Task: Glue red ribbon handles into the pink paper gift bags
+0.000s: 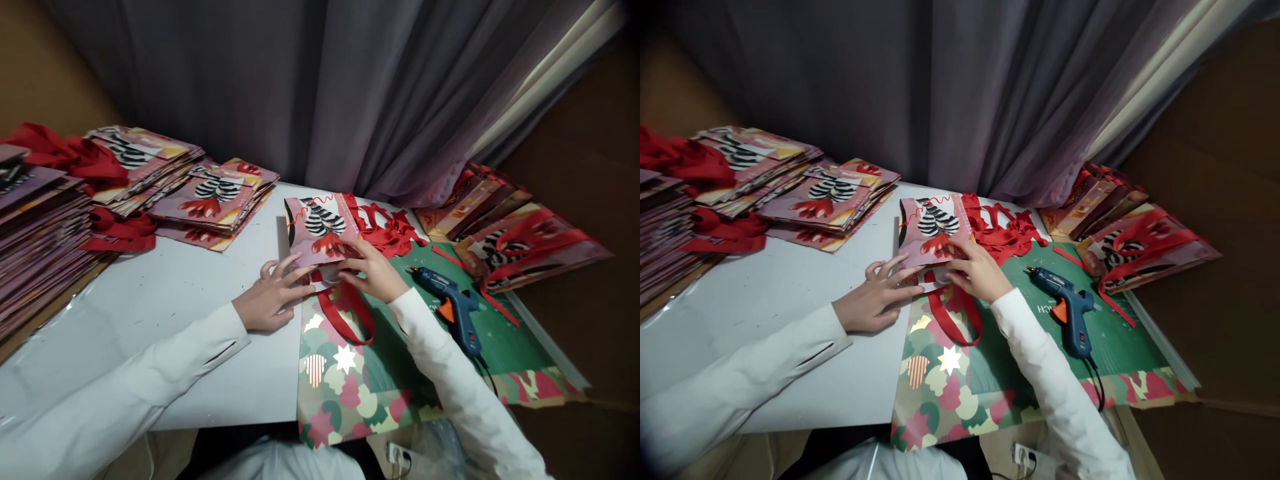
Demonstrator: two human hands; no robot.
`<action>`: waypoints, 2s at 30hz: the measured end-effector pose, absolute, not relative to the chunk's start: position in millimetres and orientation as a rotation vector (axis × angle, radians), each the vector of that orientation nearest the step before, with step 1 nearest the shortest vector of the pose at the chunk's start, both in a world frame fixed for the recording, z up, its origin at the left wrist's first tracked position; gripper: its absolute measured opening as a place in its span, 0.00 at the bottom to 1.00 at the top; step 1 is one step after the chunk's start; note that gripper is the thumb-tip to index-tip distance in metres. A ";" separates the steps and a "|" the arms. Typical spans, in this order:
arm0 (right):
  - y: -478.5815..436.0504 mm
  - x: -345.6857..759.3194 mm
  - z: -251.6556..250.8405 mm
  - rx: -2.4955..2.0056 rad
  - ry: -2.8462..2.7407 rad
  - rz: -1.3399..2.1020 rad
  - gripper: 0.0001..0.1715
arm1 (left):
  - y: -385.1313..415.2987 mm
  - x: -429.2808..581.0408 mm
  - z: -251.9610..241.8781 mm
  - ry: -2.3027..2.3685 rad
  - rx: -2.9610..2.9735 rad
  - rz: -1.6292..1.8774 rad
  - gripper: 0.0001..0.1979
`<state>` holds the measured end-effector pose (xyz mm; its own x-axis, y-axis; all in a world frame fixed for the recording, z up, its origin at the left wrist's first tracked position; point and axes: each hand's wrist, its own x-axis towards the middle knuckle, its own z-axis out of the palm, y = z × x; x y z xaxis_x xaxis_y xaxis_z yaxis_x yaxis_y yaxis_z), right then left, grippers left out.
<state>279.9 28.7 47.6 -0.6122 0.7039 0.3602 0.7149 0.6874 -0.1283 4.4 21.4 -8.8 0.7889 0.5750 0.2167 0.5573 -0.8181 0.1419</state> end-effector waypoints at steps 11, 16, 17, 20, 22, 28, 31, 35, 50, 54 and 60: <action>-105.3 237.5 4.4 -1.618 -2.356 0.171 0.21 | 11.4 10.6 -9.0 0.999 2.886 0.371 0.31; -112.7 227.6 -1.5 -1.633 -2.334 0.197 0.17 | 10.8 11.1 -8.0 1.024 2.877 0.341 0.32; -111.5 228.1 1.5 -1.629 -2.331 0.200 0.17 | 10.9 11.2 -8.0 1.028 2.872 0.336 0.32; -100.9 230.6 11.8 -1.514 -2.396 0.280 0.14 | 10.9 11.7 -8.7 1.026 2.868 0.352 0.32; -88.9 230.8 14.4 -1.434 -2.435 0.310 0.15 | 10.5 11.9 -9.4 1.020 2.876 0.380 0.31; -65.1 221.9 -2.3 -1.438 -2.423 0.200 0.24 | 9.3 11.0 -10.7 1.028 2.914 0.387 0.31; -64.1 225.1 -3.8 -1.407 -2.395 0.267 0.24 | 9.0 10.2 -11.0 1.021 2.916 0.386 0.30; -55.6 246.6 -1.7 -1.538 -2.270 0.206 0.21 | 8.6 10.3 -10.8 1.027 2.899 0.386 0.31; -55.7 324.3 -1.7 -1.834 -1.937 0.006 0.21 | 11.2 7.2 -13.1 0.976 2.969 0.430 0.30; -84.8 401.3 -3.5 -2.682 -1.054 -0.280 0.36 | 11.9 7.3 -14.6 0.982 2.996 0.434 0.32; -89.8 464.8 5.4 -2.633 -0.961 0.470 0.24 | 13.2 5.2 -18.9 0.976 3.005 0.495 0.33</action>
